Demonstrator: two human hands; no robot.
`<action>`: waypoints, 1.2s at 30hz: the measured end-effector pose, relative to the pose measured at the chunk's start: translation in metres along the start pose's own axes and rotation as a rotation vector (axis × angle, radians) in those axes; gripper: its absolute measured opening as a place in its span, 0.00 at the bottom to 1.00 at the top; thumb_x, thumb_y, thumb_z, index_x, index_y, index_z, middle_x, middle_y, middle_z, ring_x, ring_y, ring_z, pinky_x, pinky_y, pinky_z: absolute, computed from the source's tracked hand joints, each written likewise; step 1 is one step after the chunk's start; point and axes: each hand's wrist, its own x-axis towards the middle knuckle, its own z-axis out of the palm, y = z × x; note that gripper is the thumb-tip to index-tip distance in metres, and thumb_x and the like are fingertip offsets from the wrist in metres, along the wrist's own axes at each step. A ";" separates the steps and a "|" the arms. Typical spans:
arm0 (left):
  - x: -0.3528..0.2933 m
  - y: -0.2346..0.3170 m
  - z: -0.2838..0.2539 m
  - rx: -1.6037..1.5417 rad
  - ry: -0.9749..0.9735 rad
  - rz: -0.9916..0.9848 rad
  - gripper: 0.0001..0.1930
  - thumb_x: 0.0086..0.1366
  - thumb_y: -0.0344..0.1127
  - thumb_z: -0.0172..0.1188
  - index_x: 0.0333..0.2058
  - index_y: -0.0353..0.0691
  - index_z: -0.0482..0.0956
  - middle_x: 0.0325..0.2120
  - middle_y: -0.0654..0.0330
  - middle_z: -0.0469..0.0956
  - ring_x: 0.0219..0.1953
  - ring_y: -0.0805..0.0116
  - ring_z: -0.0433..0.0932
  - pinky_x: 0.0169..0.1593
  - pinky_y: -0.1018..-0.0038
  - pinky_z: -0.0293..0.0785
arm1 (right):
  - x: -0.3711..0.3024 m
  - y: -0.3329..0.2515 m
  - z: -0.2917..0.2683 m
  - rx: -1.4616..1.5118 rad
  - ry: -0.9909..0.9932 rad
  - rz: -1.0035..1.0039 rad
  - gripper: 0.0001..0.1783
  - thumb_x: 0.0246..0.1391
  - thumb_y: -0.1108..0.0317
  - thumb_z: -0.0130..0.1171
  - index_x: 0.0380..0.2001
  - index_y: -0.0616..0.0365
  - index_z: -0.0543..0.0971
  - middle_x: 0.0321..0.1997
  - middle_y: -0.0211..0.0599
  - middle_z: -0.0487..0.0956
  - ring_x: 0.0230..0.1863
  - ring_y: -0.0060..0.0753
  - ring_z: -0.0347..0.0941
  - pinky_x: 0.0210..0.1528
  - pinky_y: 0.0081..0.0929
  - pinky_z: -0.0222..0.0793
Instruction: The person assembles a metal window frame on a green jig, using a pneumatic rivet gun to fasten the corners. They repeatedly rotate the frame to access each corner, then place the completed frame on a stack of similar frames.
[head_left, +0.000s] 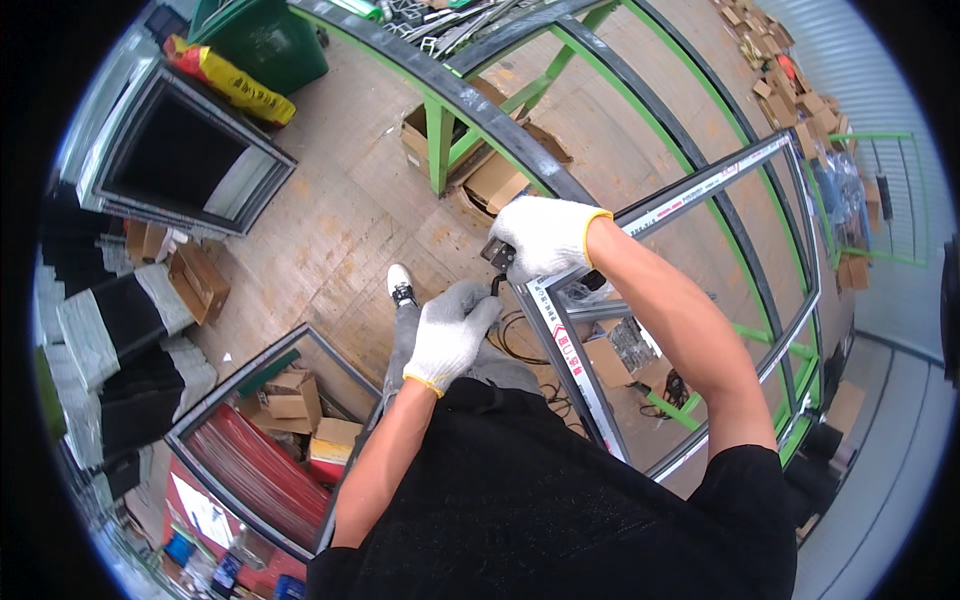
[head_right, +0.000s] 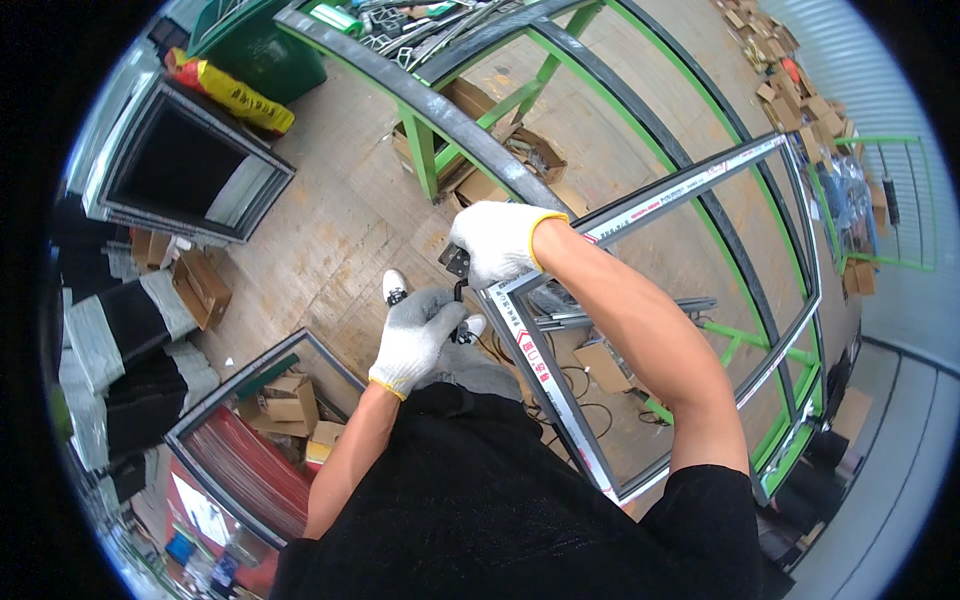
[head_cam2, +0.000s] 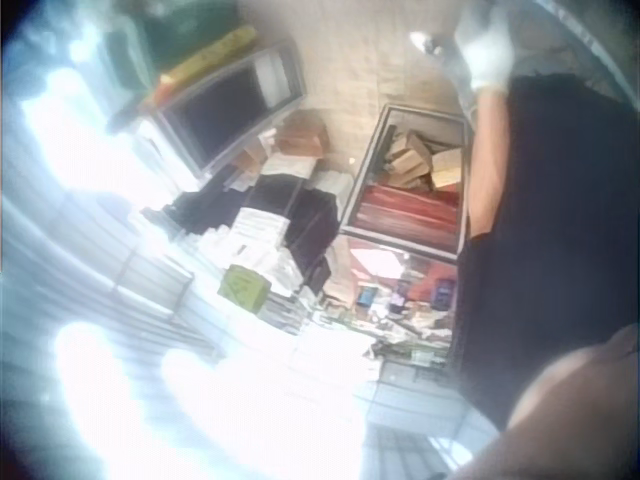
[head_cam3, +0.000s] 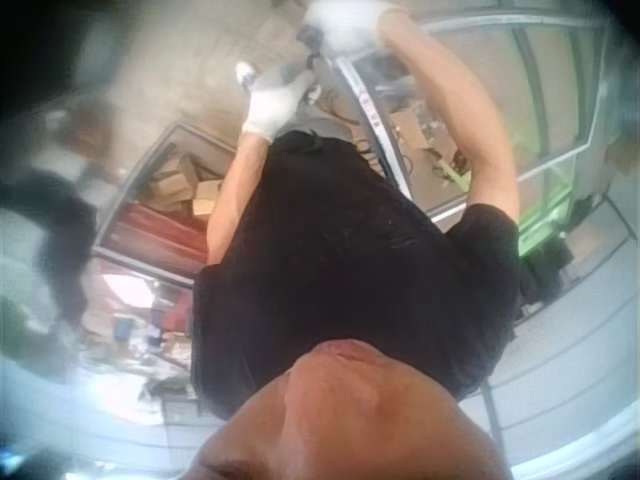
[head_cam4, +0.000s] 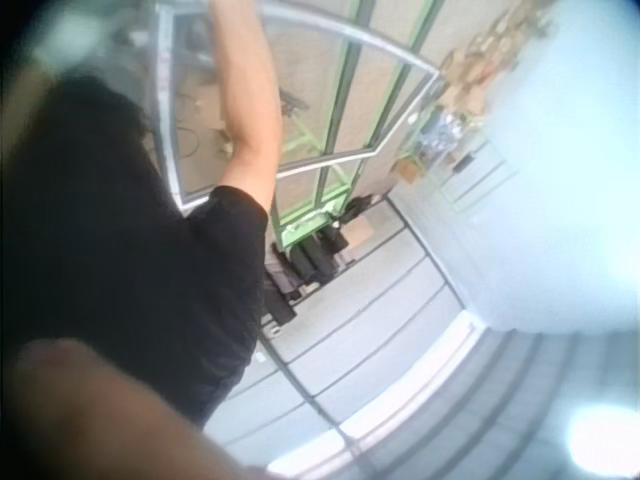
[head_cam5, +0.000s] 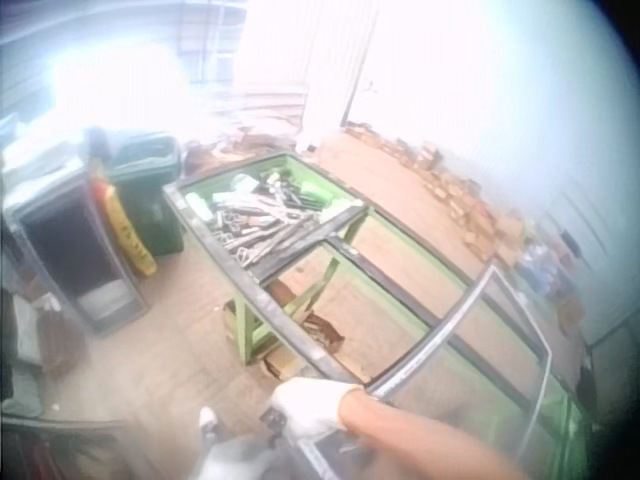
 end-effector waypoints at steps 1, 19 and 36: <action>0.001 -0.001 0.001 0.003 0.009 0.005 0.15 0.71 0.38 0.65 0.45 0.30 0.86 0.32 0.51 0.88 0.34 0.65 0.86 0.43 0.69 0.80 | 0.001 0.000 0.000 -0.004 -0.019 -0.021 0.19 0.44 0.65 0.69 0.39 0.64 0.88 0.40 0.56 0.87 0.44 0.60 0.84 0.49 0.47 0.79; -0.018 0.021 0.052 -0.327 0.204 -0.246 0.20 0.70 0.43 0.69 0.47 0.29 0.83 0.35 0.52 0.87 0.35 0.61 0.85 0.44 0.63 0.81 | 0.010 -0.007 -0.007 -0.178 -0.131 0.012 0.21 0.42 0.67 0.67 0.42 0.63 0.89 0.43 0.59 0.88 0.49 0.62 0.85 0.53 0.47 0.81; 0.017 0.001 0.041 -0.220 0.124 -0.134 0.19 0.71 0.44 0.63 0.41 0.28 0.85 0.31 0.47 0.85 0.32 0.55 0.83 0.38 0.60 0.76 | 0.023 -0.013 -0.009 -0.279 -0.142 -0.018 0.18 0.41 0.65 0.71 0.37 0.63 0.89 0.39 0.59 0.88 0.44 0.62 0.86 0.49 0.50 0.82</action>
